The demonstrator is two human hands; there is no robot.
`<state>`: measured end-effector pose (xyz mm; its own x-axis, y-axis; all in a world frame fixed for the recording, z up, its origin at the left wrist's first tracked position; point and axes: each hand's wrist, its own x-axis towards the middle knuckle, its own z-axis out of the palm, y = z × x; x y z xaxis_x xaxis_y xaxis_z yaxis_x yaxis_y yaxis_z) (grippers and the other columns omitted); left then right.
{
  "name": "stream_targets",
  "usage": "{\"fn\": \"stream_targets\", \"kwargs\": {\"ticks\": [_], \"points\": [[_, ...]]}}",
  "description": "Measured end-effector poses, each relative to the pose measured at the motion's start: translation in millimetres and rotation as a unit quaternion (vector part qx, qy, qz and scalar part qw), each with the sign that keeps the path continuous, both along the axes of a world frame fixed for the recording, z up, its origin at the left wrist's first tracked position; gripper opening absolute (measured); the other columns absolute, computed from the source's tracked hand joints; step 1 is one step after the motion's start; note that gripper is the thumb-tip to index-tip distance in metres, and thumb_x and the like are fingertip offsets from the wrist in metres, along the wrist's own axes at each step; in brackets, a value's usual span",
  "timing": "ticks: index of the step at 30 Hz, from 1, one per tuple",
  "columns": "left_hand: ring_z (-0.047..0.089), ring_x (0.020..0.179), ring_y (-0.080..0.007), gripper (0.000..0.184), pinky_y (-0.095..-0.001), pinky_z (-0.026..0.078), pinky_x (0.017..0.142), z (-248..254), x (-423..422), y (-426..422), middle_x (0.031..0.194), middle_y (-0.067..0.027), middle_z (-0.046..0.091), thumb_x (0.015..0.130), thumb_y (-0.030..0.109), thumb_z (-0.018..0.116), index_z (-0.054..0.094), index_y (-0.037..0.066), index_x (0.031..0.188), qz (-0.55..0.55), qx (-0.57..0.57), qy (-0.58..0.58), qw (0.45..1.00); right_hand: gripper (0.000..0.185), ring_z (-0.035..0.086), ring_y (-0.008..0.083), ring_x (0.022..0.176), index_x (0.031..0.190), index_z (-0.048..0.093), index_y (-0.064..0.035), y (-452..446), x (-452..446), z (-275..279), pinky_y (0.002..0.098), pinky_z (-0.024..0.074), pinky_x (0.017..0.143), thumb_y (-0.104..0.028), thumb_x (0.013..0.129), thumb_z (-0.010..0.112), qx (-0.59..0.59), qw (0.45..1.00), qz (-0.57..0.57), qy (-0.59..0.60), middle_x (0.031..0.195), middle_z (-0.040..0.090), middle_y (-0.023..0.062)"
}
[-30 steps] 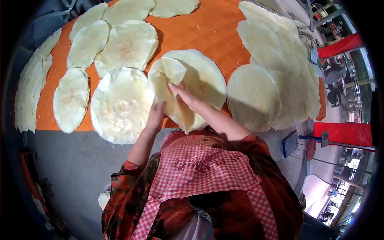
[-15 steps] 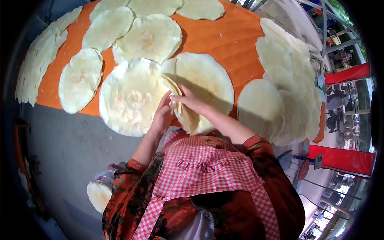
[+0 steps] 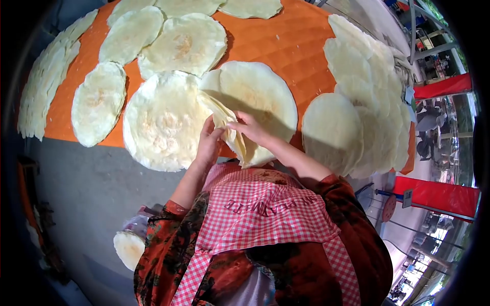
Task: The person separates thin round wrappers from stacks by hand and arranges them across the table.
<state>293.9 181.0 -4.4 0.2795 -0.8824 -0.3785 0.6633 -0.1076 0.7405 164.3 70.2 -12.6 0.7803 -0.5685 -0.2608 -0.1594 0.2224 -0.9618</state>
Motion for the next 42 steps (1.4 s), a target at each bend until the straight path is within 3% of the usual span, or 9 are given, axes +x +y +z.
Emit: {"fn": "stream_targets", "kwargs": {"ticks": [5,9,15,20,22,27,35,39,42], "points": [[0.057,0.102,-0.0165,0.039,-0.031,0.049,0.082,11,-14,-3,0.119,-0.0056,0.056,0.093,0.012,0.053,0.044,0.009,0.13,0.016,0.033,-0.018,0.999,0.029,0.062,0.0316,0.092,0.106,0.057,0.0014,11,8,-21,0.0413,0.0502,0.078,-0.014,0.081,0.061,-0.336,0.917,-0.007,0.214,0.103,0.063,0.0162],[0.058,0.088,-0.0114,0.027,-0.0278,0.048,0.068,19,-16,-4,0.102,-0.0009,0.061,0.092,0.016,0.059,0.05,0.01,0.117,0.022,0.027,-0.043,0.998,0.012,0.062,0.0375,0.081,0.086,0.057,0.0036,37,16,40,0.0458,0.0502,0.071,-0.006,0.08,0.056,-0.445,0.872,-0.038,0.201,0.09,0.061,0.0225],[0.061,0.078,-0.0151,0.019,-0.0266,0.049,0.065,-17,-7,0,0.09,-0.007,0.065,0.084,0.004,0.061,0.058,-0.001,0.103,0.067,0.074,-0.136,0.986,0.01,0.063,0.0284,0.064,0.081,0.059,0.0032,1,8,30,0.0411,0.0496,0.063,-0.007,0.081,0.056,-0.3,0.942,-0.003,0.148,0.068,0.061,0.0181],[0.045,0.048,-0.0101,0.009,-0.0273,0.033,0.04,-21,32,8,0.062,0.0023,0.053,0.076,0.007,0.064,0.057,0.009,0.081,0.133,0.228,-0.176,0.948,0.012,0.057,0.0149,0.059,0.079,0.064,0.0028,-87,-66,40,0.0339,0.0454,0.055,-0.006,0.076,0.056,-0.078,0.967,-0.238,0.033,0.066,0.062,0.0063],[0.06,0.066,-0.0158,0.018,-0.0283,0.048,0.056,-56,53,17,0.078,-0.0045,0.061,0.077,0.0,0.06,0.058,0.004,0.094,0.16,0.158,-0.091,0.97,0.016,0.059,0.0128,0.063,0.083,0.066,0.0026,-121,-116,8,0.031,0.0471,0.059,-0.006,0.076,0.054,-0.061,0.961,-0.267,0.021,0.07,0.062,0.0025],[0.062,0.091,-0.0216,0.027,-0.0308,0.051,0.078,-33,35,19,0.099,-0.01,0.062,0.079,-0.003,0.06,0.056,0.0,0.105,0.129,0.116,-0.082,0.981,0.026,0.066,0.0216,0.08,0.099,0.064,0.0012,-119,-134,-23,0.0344,0.0502,0.071,-0.004,0.079,0.049,-0.137,0.954,-0.208,0.169,0.087,0.068,0.0126],[0.063,0.088,-0.0223,0.019,-0.0324,0.051,0.08,-44,79,15,0.094,-0.012,0.064,0.079,0.005,0.061,0.06,-0.001,0.097,0.167,0.166,-0.155,0.959,0.021,0.061,0.0191,0.075,0.087,0.064,-0.0005,-199,-148,157,0.0363,0.0489,0.069,-0.001,0.079,0.045,-0.318,0.919,-0.222,0.068,0.078,0.066,0.0096],[0.062,0.091,-0.0223,0.023,-0.0331,0.051,0.082,-45,83,19,0.098,-0.0119,0.064,0.079,0.006,0.06,0.061,-0.003,0.101,0.154,0.135,-0.103,0.973,0.02,0.062,0.0101,0.076,0.096,0.07,-0.0077,-320,-282,126,0.0318,0.0513,0.069,-0.008,0.083,0.054,-0.313,0.883,-0.334,0.107,0.084,0.066,0.0004],[0.061,0.095,-0.0218,0.025,-0.0331,0.049,0.085,-45,68,31,0.102,-0.0111,0.063,0.081,0.008,0.058,0.06,-0.003,0.103,0.142,0.11,-0.043,0.983,0.029,0.063,0.0177,0.091,0.109,0.063,-0.004,-338,-375,93,0.0322,0.0488,0.082,-0.01,0.081,0.057,-0.332,0.846,-0.367,0.198,0.101,0.067,0.0093]]}}
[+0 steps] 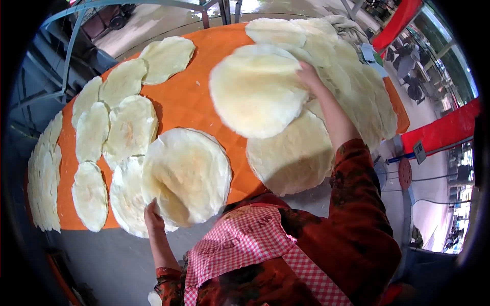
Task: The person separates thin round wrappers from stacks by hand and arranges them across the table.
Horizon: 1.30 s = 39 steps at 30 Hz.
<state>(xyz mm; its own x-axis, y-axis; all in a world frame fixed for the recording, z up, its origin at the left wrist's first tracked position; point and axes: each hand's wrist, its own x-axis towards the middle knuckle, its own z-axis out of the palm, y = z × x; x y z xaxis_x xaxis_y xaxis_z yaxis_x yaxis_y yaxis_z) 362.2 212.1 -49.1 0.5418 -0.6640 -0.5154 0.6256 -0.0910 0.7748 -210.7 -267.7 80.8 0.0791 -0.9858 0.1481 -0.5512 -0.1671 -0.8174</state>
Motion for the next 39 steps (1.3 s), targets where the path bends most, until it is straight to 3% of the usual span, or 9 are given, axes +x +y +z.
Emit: {"fn": "stream_targets", "kwargs": {"ticks": [2,4,7,10,13,19,29,34,39], "points": [[0.059,0.099,-0.0217,0.027,-0.0337,0.047,0.089,-5,-2,6,0.104,-0.0106,0.063,0.082,0.01,0.056,0.06,-0.004,0.105,-0.019,-0.027,0.039,0.999,0.024,0.062,0.0305,0.096,0.102,0.062,-0.0032,9,-35,-41,0.0375,0.0486,0.084,-0.011,0.08,0.056,-0.064,0.958,-0.138,0.244,0.099,0.066,0.0161],[0.058,0.102,-0.023,0.03,-0.0352,0.045,0.092,-6,-2,10,0.108,-0.0111,0.062,0.084,0.011,0.054,0.058,-0.004,0.109,-0.049,-0.027,0.041,0.998,0.017,0.059,0.0352,0.093,0.096,0.06,-0.005,45,-17,-59,0.0416,0.0477,0.078,-0.009,0.08,0.056,-0.079,0.943,-0.214,0.244,0.096,0.063,0.0171],[0.054,0.11,-0.0252,0.036,-0.0387,0.042,0.097,7,-3,7,0.117,-0.0117,0.059,0.086,0.014,0.052,0.054,-0.003,0.117,-0.098,-0.034,0.058,0.993,0.002,0.057,0.0229,0.07,0.077,0.054,-0.0033,123,67,-97,0.0374,0.0431,0.063,-0.003,0.077,0.055,-0.06,0.995,-0.075,0.037,0.071,0.058,0.0136],[0.05,0.12,-0.0276,0.043,-0.0439,0.04,0.101,68,-36,-31,0.128,-0.0122,0.054,0.088,0.016,0.05,0.047,-0.002,0.127,-0.132,-0.056,0.072,0.987,0.018,0.062,0.0191,0.083,0.095,0.061,-0.002,225,177,-111,0.033,0.0492,0.074,-0.018,0.086,0.062,0.049,0.944,0.277,-0.174,0.086,0.064,0.0088],[0.051,0.118,-0.0267,0.041,-0.0448,0.043,0.099,113,-45,-97,0.128,-0.0137,0.052,0.091,0.011,0.051,0.044,-0.001,0.129,-0.167,-0.116,0.061,0.977,0.056,0.059,0.0305,0.107,0.124,0.049,0.0015,272,260,-32,0.0381,0.0471,0.09,-0.037,0.087,0.065,0.051,0.93,0.358,-0.064,0.119,0.058,0.0197],[0.06,0.104,-0.0298,0.043,-0.0437,0.049,0.088,209,-32,-131,0.117,-0.016,0.059,0.091,0.023,0.046,0.045,-0.001,0.128,-0.112,-0.196,0.029,0.974,0.058,0.05,0.0275,0.12,0.131,0.046,-0.0034,274,325,84,0.0369,0.0423,0.098,-0.036,0.087,0.066,-0.05,0.907,0.408,-0.095,0.131,0.05,0.0157],[0.057,0.102,-0.0229,0.031,-0.0404,0.047,0.086,2,-3,-28,0.109,-0.0096,0.058,0.09,0.021,0.05,0.052,0.005,0.117,-0.011,-0.078,0.043,0.996,0.083,0.031,0.0342,0.135,0.14,0.034,-0.0039,331,422,-43,0.0438,0.0294,0.109,-0.049,0.078,0.067,-0.06,0.839,0.515,0.165,0.144,0.034,0.0197],[0.054,0.105,-0.021,0.026,-0.0389,0.047,0.082,25,-2,-28,0.11,-0.0054,0.058,0.092,0.03,0.049,0.055,0.009,0.107,0.034,-0.174,0.136,0.975,0.078,0.046,0.0341,0.125,0.142,0.03,-0.0069,334,450,-68,0.0422,0.039,0.103,-0.041,0.082,0.066,0.117,0.832,0.511,0.179,0.141,0.041,0.0187],[0.053,0.105,-0.0197,0.023,-0.0408,0.047,0.081,22,4,-29,0.109,-0.0028,0.055,0.092,0.029,0.048,0.051,0.015,0.11,0.047,-0.212,0.178,0.96,0.056,0.057,0.024,0.111,0.128,0.051,-0.0001,313,453,-69,0.0335,0.0446,0.093,-0.031,0.083,0.067,0.215,0.832,0.511,0.027,0.119,0.06,0.0176]]}}
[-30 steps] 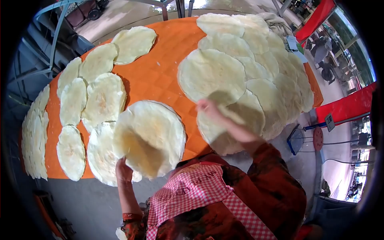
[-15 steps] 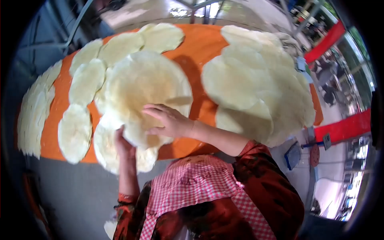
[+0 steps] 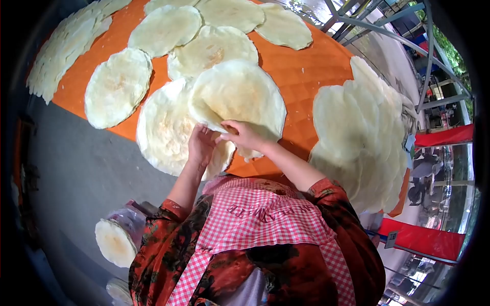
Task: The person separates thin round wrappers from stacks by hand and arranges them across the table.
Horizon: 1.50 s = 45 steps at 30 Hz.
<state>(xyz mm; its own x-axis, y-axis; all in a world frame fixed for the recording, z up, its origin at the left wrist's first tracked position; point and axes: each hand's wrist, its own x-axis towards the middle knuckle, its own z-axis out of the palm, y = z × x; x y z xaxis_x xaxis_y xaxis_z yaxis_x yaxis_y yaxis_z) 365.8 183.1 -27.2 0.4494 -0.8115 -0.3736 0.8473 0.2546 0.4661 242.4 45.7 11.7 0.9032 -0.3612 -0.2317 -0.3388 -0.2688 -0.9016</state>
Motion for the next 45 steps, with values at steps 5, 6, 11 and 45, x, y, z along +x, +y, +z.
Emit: {"fn": "stream_targets", "kwargs": {"ticks": [5,6,11,45], "points": [[0.055,0.102,-0.02,0.022,-0.042,0.049,0.081,4,-5,-7,0.109,-0.0046,0.056,0.09,0.018,0.05,0.049,0.015,0.112,-0.004,0.057,-0.06,0.997,0.052,0.059,0.0187,0.104,0.129,0.05,0.0005,-8,-5,-7,0.0294,0.0449,0.092,-0.029,0.088,0.062,0.078,0.997,-0.016,0.023,0.115,0.062,0.0125],[0.056,0.102,-0.0201,0.023,-0.0428,0.049,0.082,6,-6,-10,0.109,-0.0051,0.057,0.09,0.017,0.05,0.049,0.013,0.113,-0.005,0.079,-0.077,0.994,0.049,0.059,0.0184,0.103,0.13,0.05,0.0008,-11,-5,-11,0.0292,0.0456,0.091,-0.027,0.091,0.059,0.092,0.995,-0.017,0.021,0.114,0.063,0.0113],[0.057,0.096,-0.0184,0.03,-0.0401,0.051,0.079,30,-13,-21,0.107,-0.0063,0.059,0.087,0.01,0.049,0.048,0.009,0.117,-0.01,0.151,-0.172,0.973,0.039,0.061,0.0213,0.094,0.12,0.054,0.0009,-10,-2,-20,0.0333,0.0475,0.082,-0.027,0.093,0.052,0.047,0.997,-0.027,-0.052,0.1,0.065,0.0142],[0.057,0.074,-0.0124,0.025,-0.0249,0.046,0.058,15,19,-15,0.088,-0.0023,0.061,0.086,0.013,0.051,0.058,0.005,0.109,0.053,0.229,-0.234,0.944,0.018,0.061,0.0106,0.075,0.102,0.065,0.0002,-141,-51,18,0.0287,0.0493,0.07,-0.005,0.089,0.054,0.012,0.969,-0.238,-0.065,0.087,0.067,0.0027]]}}
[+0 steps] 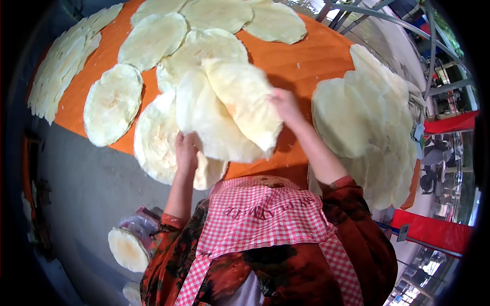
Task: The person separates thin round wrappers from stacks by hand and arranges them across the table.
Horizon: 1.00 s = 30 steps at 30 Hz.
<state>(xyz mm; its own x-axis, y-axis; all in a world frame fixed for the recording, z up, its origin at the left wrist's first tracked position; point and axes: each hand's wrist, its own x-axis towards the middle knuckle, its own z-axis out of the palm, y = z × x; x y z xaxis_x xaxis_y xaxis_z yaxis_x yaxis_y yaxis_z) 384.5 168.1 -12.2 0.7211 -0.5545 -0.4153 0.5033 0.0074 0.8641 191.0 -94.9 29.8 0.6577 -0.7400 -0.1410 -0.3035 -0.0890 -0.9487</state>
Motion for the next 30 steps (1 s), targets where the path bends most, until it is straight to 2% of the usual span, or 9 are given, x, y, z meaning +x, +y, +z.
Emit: {"fn": "stream_targets", "kwargs": {"ticks": [4,6,9,13,16,18,24,28,30], "points": [[0.057,0.07,-0.0123,0.02,-0.0246,0.045,0.06,-35,34,15,0.083,-0.0027,0.062,0.083,0.01,0.052,0.06,0.004,0.101,0.036,-0.005,-0.052,0.998,0.023,0.058,0.0075,0.081,0.109,0.062,0.0014,-73,-78,-5,0.0262,0.0476,0.075,-0.009,0.09,0.052,-0.079,0.99,-0.114,0.018,0.09,0.065,-0.0008],[0.058,0.073,-0.0129,0.017,-0.0251,0.047,0.062,-48,56,23,0.084,-0.003,0.062,0.082,0.008,0.052,0.061,0.004,0.096,0.04,0.027,-0.014,0.999,0.026,0.061,0.0132,0.082,0.111,0.061,0.0019,-120,-127,-35,0.0308,0.0491,0.075,-0.01,0.09,0.051,-0.097,0.977,-0.113,0.154,0.09,0.068,0.0062],[0.058,0.073,-0.0135,0.015,-0.0255,0.047,0.062,-64,69,29,0.084,-0.0031,0.062,0.081,0.007,0.052,0.061,0.005,0.093,0.017,0.018,-0.021,0.999,0.028,0.064,0.0221,0.083,0.112,0.06,0.0013,-101,-135,10,0.0371,0.0499,0.075,-0.011,0.09,0.049,-0.234,0.906,-0.129,0.328,0.091,0.068,0.016],[0.057,0.073,-0.0153,0.016,-0.0278,0.047,0.058,-61,67,28,0.082,-0.0035,0.059,0.079,0.011,0.056,0.059,0.008,0.095,0.029,0.06,-0.002,0.998,0.025,0.064,0.0266,0.085,0.106,0.061,-0.0009,-119,-99,2,0.0422,0.0481,0.078,-0.012,0.089,0.047,-0.214,0.947,-0.068,0.23,0.093,0.067,0.0202],[0.061,0.1,-0.0271,0.046,-0.0368,0.051,0.086,-57,64,23,0.111,-0.0148,0.061,0.078,0.0,0.052,0.05,-0.003,0.124,-0.021,-0.008,0.021,1.0,0.021,0.063,0.0253,0.08,0.103,0.062,-0.0011,-143,-60,66,0.0413,0.048,0.074,-0.009,0.086,0.052,-0.306,0.933,-0.041,0.184,0.09,0.067,0.0188],[0.059,0.104,-0.0302,0.049,-0.0388,0.05,0.089,-45,57,21,0.116,-0.0162,0.058,0.077,-0.004,0.05,0.047,-0.003,0.127,-0.027,0.004,0.042,0.999,0.02,0.063,0.0229,0.077,0.1,0.063,-0.0016,-196,-55,102,0.0398,0.0486,0.071,-0.01,0.084,0.056,-0.29,0.943,-0.054,0.155,0.085,0.067,0.0143],[0.058,0.107,-0.0316,0.051,-0.0411,0.049,0.091,-18,37,20,0.117,-0.0168,0.057,0.079,0.0,0.049,0.044,-0.002,0.13,-0.028,-0.003,0.086,0.996,0.019,0.063,0.0144,0.076,0.1,0.066,-0.0021,-342,-135,195,0.0318,0.051,0.065,-0.011,0.084,0.06,-0.148,0.952,-0.266,-0.037,0.083,0.066,0.004],[0.057,0.108,-0.0314,0.05,-0.0422,0.05,0.09,-53,44,36,0.116,-0.0166,0.058,0.079,0.004,0.049,0.045,-0.002,0.128,-0.076,0.022,0.029,0.996,0.025,0.063,0.0165,0.082,0.111,0.062,-0.003,-443,-221,129,0.0329,0.052,0.07,-0.011,0.087,0.058,-0.149,0.895,-0.38,-0.181,0.096,0.065,0.0069],[0.058,0.105,-0.0302,0.049,-0.0424,0.05,0.088,-29,29,20,0.114,-0.0161,0.058,0.078,0.006,0.05,0.047,-0.002,0.127,-0.063,0.015,0.069,0.996,0.035,0.062,0.0204,0.092,0.121,0.055,-0.0042,-465,-250,81,0.035,0.052,0.078,-0.02,0.09,0.06,-0.153,0.858,-0.458,-0.173,0.105,0.063,0.0103]]}}
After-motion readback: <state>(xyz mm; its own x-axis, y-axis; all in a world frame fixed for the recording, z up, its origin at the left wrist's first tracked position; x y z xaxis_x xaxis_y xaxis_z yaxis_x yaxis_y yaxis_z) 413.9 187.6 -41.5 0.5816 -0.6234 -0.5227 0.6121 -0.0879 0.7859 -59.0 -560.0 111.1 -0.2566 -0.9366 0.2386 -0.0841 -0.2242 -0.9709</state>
